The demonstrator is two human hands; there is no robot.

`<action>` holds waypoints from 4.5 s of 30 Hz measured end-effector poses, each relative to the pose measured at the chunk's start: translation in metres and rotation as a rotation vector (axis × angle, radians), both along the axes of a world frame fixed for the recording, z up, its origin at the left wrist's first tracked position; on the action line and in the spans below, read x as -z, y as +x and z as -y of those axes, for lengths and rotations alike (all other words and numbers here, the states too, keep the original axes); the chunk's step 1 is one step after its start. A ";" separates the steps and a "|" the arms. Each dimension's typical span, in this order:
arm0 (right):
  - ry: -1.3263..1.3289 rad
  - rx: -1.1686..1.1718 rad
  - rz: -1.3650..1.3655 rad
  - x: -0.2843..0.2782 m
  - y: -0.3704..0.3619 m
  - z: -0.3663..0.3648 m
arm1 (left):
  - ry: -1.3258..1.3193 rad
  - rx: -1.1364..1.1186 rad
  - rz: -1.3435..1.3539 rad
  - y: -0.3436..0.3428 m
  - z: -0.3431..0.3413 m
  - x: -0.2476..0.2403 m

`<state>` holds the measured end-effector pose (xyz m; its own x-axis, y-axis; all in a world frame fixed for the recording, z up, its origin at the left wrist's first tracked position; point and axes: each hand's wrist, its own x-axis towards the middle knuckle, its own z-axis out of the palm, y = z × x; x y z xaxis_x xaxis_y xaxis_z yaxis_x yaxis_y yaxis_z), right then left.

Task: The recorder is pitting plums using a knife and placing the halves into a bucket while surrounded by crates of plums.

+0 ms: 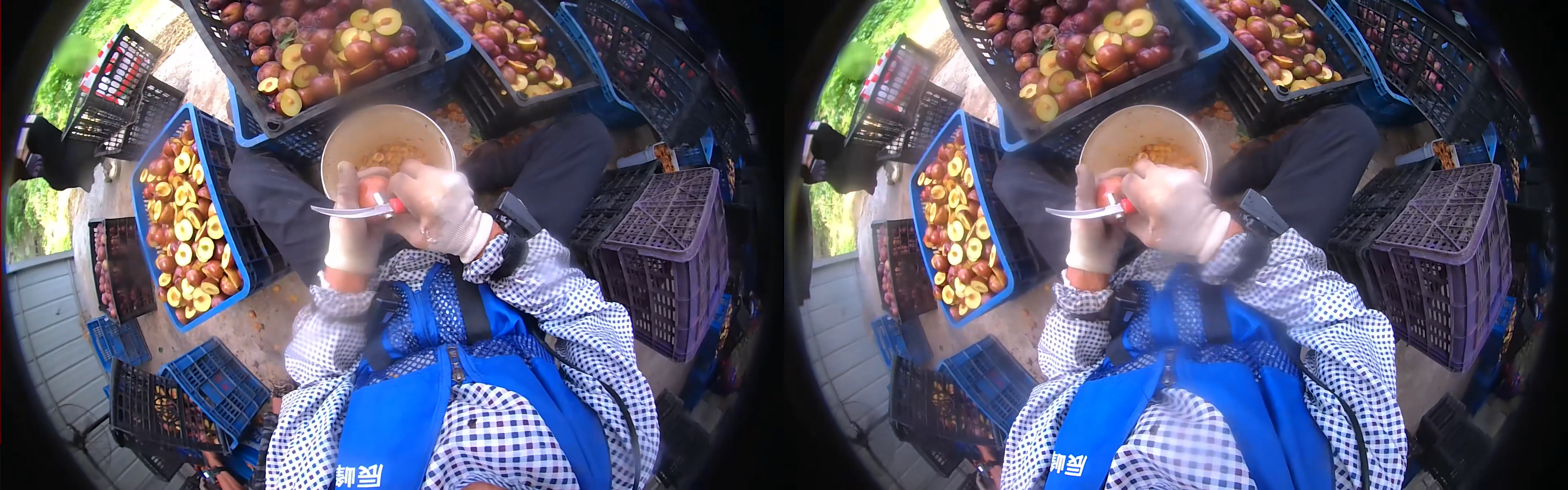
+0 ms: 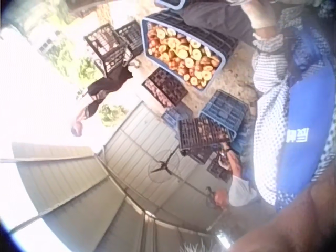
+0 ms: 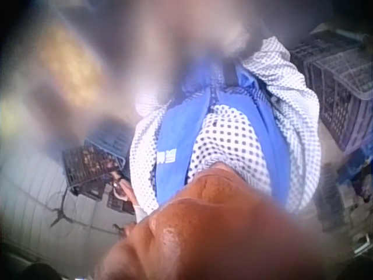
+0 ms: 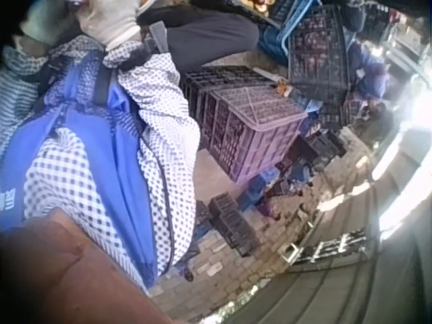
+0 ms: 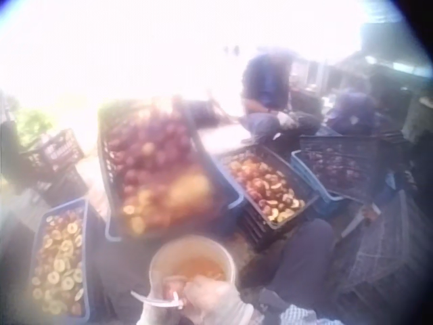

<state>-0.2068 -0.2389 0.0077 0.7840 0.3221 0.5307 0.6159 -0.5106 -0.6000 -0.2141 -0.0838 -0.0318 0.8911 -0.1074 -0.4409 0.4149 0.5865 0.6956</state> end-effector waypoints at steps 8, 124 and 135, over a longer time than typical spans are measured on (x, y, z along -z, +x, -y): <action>-0.070 0.398 -0.416 0.056 0.040 0.031 | 0.014 -0.118 -0.153 -0.011 0.006 -0.045; 0.657 -0.385 -0.946 0.045 0.000 -0.001 | 0.147 0.146 0.229 0.008 -0.017 -0.038; 0.131 -0.452 -1.224 0.013 0.035 0.039 | 1.080 0.432 0.381 0.022 -0.056 -0.070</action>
